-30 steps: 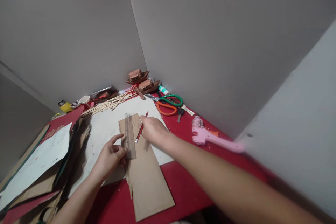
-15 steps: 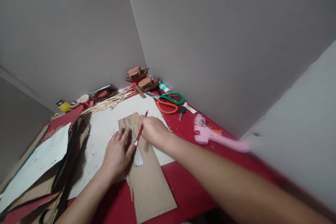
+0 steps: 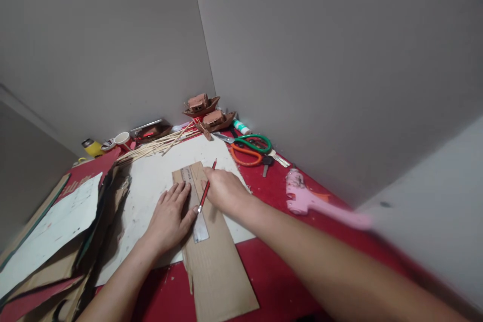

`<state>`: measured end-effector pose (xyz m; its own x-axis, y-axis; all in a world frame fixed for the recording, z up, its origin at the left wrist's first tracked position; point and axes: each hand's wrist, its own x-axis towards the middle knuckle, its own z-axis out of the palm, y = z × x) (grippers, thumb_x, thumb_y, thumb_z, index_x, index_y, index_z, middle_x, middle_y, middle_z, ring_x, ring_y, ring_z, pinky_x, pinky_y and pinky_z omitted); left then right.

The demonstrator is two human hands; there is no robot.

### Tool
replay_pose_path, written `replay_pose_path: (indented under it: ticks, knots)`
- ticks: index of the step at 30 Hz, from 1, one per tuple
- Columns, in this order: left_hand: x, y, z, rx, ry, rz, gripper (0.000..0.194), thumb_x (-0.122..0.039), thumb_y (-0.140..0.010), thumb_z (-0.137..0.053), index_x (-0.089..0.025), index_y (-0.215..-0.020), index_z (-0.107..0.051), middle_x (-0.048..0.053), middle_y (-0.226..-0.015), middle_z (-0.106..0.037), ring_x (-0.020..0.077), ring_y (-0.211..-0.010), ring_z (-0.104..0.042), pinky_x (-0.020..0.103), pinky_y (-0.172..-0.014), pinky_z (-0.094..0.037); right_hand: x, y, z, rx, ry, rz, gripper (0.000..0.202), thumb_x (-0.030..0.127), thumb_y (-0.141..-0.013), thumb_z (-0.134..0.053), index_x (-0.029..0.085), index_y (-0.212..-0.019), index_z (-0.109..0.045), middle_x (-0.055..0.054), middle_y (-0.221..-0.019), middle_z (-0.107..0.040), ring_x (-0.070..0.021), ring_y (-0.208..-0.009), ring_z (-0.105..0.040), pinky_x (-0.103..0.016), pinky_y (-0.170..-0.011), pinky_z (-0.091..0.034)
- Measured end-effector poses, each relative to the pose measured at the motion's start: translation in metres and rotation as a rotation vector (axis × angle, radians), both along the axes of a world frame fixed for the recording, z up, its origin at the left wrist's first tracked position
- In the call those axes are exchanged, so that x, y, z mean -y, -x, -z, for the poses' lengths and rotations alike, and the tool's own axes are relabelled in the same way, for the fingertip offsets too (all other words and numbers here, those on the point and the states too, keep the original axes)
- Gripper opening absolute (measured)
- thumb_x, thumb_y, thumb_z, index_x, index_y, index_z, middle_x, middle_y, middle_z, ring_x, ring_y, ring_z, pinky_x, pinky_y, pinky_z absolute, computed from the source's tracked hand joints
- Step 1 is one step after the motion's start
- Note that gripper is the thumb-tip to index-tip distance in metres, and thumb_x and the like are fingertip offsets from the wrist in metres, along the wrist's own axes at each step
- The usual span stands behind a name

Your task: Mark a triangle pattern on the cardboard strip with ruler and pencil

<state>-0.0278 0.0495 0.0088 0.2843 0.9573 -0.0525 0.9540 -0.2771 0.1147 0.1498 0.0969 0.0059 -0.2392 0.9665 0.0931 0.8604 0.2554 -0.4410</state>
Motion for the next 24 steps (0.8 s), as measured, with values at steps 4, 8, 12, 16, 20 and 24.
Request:
replay_pose_path:
  ticks: [4, 8, 12, 16, 20, 24]
  knots:
    - [0.0014, 0.0008, -0.0014, -0.011, 0.002, 0.006, 0.067, -0.048, -0.096, -0.040, -0.013, -0.153, -0.034, 0.013, -0.160, -0.031, 0.0320, -0.148, -0.026, 0.053, -0.119, -0.019, 0.0002, -0.0001, 0.0002, 0.006, 0.003, 0.005, 0.040, 0.028, -0.093, -0.050, 0.015, -0.129, -0.061, -0.018, -0.106, -0.075, -0.0311, -0.098, -0.071, -0.034, -0.077, -0.047]
    - [0.0023, 0.0004, -0.0016, -0.010, -0.004, 0.011, 0.067, -0.049, -0.096, -0.040, -0.012, -0.152, -0.036, 0.014, -0.159, -0.032, 0.0322, -0.147, -0.028, 0.053, -0.119, -0.019, 0.0003, -0.0001, -0.0003, 0.008, 0.009, 0.007, 0.040, 0.026, -0.092, -0.050, 0.014, -0.130, -0.060, -0.018, -0.108, -0.075, -0.0308, -0.099, -0.071, -0.035, -0.079, -0.047]
    - [0.0013, 0.0002, -0.0017, -0.010, -0.014, 0.011, 0.066, -0.049, -0.095, -0.042, -0.014, -0.151, -0.038, 0.014, -0.158, -0.035, 0.0320, -0.146, -0.030, 0.054, -0.119, -0.018, -0.0007, -0.0008, 0.0014, -0.003, 0.005, -0.001, 0.041, 0.027, -0.093, -0.050, 0.014, -0.130, -0.060, -0.018, -0.110, -0.074, -0.0301, -0.102, -0.070, -0.034, -0.081, -0.047]
    - [0.0002, 0.0012, -0.0024, -0.001, -0.029, 0.024, 0.066, -0.050, -0.095, -0.042, -0.014, -0.150, -0.040, 0.015, -0.157, -0.037, 0.0326, -0.145, -0.032, 0.056, -0.118, -0.017, -0.0018, -0.0009, 0.0043, -0.017, 0.001, -0.001, 0.042, 0.027, -0.093, -0.051, 0.014, -0.131, -0.059, -0.018, -0.109, -0.075, -0.0301, -0.100, -0.070, -0.034, -0.080, -0.048]
    - [-0.0006, 0.0043, -0.0023, 0.013, -0.001, 0.034, 0.067, -0.051, -0.094, -0.043, -0.015, -0.151, -0.038, 0.014, -0.158, -0.035, 0.0327, -0.146, -0.030, 0.056, -0.118, -0.018, -0.0013, -0.0016, 0.0026, -0.053, 0.004, 0.007, 0.042, 0.026, -0.092, -0.053, 0.012, -0.130, -0.061, -0.019, -0.108, -0.075, -0.0321, -0.100, -0.070, -0.036, -0.082, -0.049]
    - [-0.0017, 0.0077, -0.0013, 0.012, 0.028, 0.059, 0.071, -0.054, -0.093, -0.045, -0.016, -0.153, -0.034, 0.014, -0.160, -0.030, 0.0333, -0.148, -0.026, 0.057, -0.117, -0.017, 0.0011, -0.0070, -0.0047, -0.122, -0.020, 0.011, 0.040, 0.034, -0.100, -0.044, 0.014, -0.131, -0.060, -0.017, -0.113, -0.074, -0.0281, -0.104, -0.068, -0.034, -0.086, -0.048]
